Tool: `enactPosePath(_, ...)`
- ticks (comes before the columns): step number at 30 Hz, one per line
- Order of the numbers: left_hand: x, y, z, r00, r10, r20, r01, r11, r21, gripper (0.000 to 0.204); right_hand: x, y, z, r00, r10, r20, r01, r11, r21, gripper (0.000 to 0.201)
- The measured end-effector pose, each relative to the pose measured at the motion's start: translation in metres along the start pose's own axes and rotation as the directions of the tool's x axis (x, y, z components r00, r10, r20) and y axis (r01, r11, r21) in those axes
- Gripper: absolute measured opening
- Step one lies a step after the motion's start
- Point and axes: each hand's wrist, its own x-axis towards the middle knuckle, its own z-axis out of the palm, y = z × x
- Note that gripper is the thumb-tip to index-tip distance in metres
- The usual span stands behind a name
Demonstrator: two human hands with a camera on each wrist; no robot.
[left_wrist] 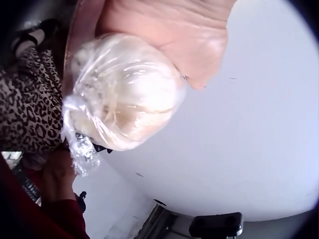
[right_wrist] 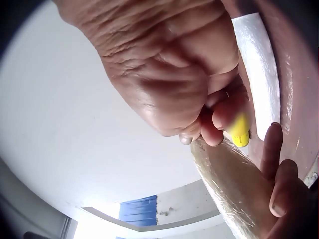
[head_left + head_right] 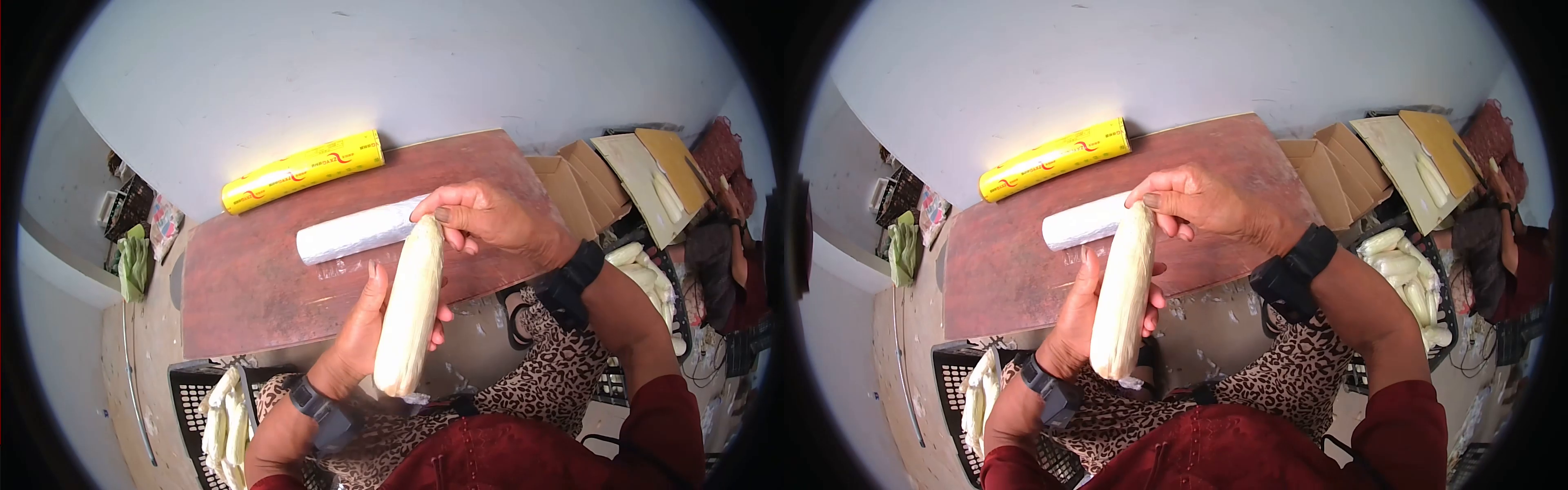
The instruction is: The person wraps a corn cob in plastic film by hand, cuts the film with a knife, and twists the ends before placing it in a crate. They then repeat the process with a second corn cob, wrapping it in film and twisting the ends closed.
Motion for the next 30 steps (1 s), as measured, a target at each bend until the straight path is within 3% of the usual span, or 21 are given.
enactPosePath(2, -0.001, 0.002, 0.002, 0.992, 0.013, -0.122, 0.0, 0.995, 0.103, 0.075, -0.003, -0.003, -0.002, 1.0, 0.007, -0.011, -0.008, 0.998, -0.059, 0.028)
enactPosePath(5, 0.001, 0.004, 0.002, 0.966, 0.141, -0.216, -0.033, 0.9, 0.436, 0.07, -0.006, -0.007, -0.002, 0.999, 0.025, -0.04, -0.029, 0.995, -0.094, 0.027)
enactPosePath(8, 0.004, 0.005, -0.004, 0.95, 0.225, -0.217, -0.09, 0.862, 0.5, 0.046, -0.007, -0.008, -0.002, 0.997, 0.005, -0.071, -0.014, 0.992, -0.129, 0.026)
enactPosePath(14, 0.0, 0.019, 0.004, 0.938, 0.195, -0.288, 0.044, 0.754, 0.656, 0.044, -0.007, -0.013, 0.003, 0.996, 0.02, -0.087, -0.038, 0.979, -0.202, 0.026)
enactPosePath(20, -0.002, 0.026, 0.002, 0.935, 0.276, -0.223, 0.006, 0.616, 0.787, 0.042, -0.01, -0.02, 0.013, 0.992, -0.015, -0.126, -0.013, 0.976, -0.217, 0.03)
enactPosePath(23, -0.003, 0.028, -0.006, 0.919, 0.359, -0.16, 0.009, 0.387, 0.922, 0.045, -0.009, -0.022, 0.018, 0.986, -0.008, -0.166, -0.023, 0.982, -0.186, 0.033)
enactPosePath(26, -0.009, 0.036, 0.003, 0.881, 0.463, -0.095, 0.092, 0.03, 0.995, 0.047, -0.008, -0.021, 0.018, 0.983, 0.039, -0.18, -0.07, 0.983, -0.17, 0.035)
enactPosePath(29, -0.009, 0.036, -0.003, 0.841, 0.539, -0.044, 0.136, -0.131, 0.982, 0.051, -0.005, -0.018, 0.018, 0.978, 0.075, -0.193, -0.106, 0.982, -0.156, 0.035)
enactPosePath(30, -0.009, 0.037, -0.002, 0.845, 0.533, -0.035, 0.123, -0.13, 0.984, 0.05, -0.004, -0.018, 0.018, 0.977, 0.085, -0.197, -0.112, 0.985, -0.133, 0.035)
